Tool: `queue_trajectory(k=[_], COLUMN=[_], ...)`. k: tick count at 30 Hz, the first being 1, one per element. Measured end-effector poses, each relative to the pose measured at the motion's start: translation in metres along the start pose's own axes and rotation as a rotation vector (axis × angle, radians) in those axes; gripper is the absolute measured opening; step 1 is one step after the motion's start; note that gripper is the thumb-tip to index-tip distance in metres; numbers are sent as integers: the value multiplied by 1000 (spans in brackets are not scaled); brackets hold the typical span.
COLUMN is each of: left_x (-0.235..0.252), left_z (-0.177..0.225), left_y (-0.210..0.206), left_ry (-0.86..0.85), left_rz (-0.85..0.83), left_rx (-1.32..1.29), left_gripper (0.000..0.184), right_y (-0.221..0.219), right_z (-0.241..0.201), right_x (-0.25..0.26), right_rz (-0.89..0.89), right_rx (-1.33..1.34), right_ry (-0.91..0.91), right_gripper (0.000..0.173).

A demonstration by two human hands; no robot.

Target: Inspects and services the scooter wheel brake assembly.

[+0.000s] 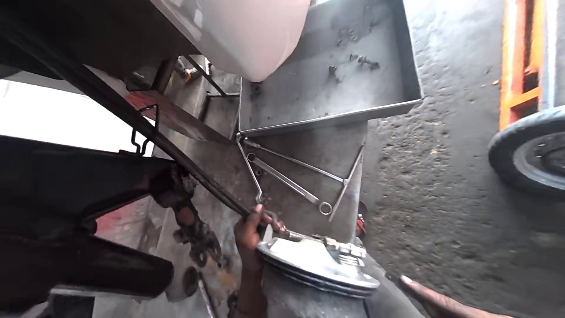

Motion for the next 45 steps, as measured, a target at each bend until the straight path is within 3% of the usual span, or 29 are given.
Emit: queue_trajectory(k=[4,8,13,19,23,27,31,36,40,41,45], left_x=[1,28,13,12,11,10,11,11,10,5,12], left_z=[-11,-47,-2,4,4,8,9,9,23,37,12], left_y=[11,42,-8,-13,-13,-18,-21,-19,-23,-38,-26], left_ry=[-10,-75,-52,-87,-89,-72,-109,-141,-82,-14,-134], left_rz=[-3,-13,37,5,3,45,36,-19,81,129,15], left_rx=[65,-73,-66,-73,-29,-59,-58,-57,-64,-32,-29], left_gripper=[34,30,46,46,41,38,38,40,36,37,42], right_y=[21,15,1,4,3,8,17,17,25,26,20], right_z=[-65,-124,-155,-145,-145,-170,-153,-198,-197,-199,-219], right_x=[4,21,50,67,75,89,72,94,73,69,72], right_rz=[-35,-45,18,9,45,-144,-85,-427,-522,-521,-382], right_rx=[4,-269,-541,-601,-674,-742,-723,-765,-750,-773,-763], right_ry=[250,296,264,450,489,381,490,132,90,93,317], right_gripper=[36,36,42,45,46,47,43,47,42,41,38])
Point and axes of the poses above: each hand's wrist, its own x-axis towards the middle knuckle, its own y-axis out of the back of the hand, z = x × y, the point moved 1 cm from there along x, towards the middle knuckle, and after that the axes turned 13 degrees about -z, right-handed, at the moved point
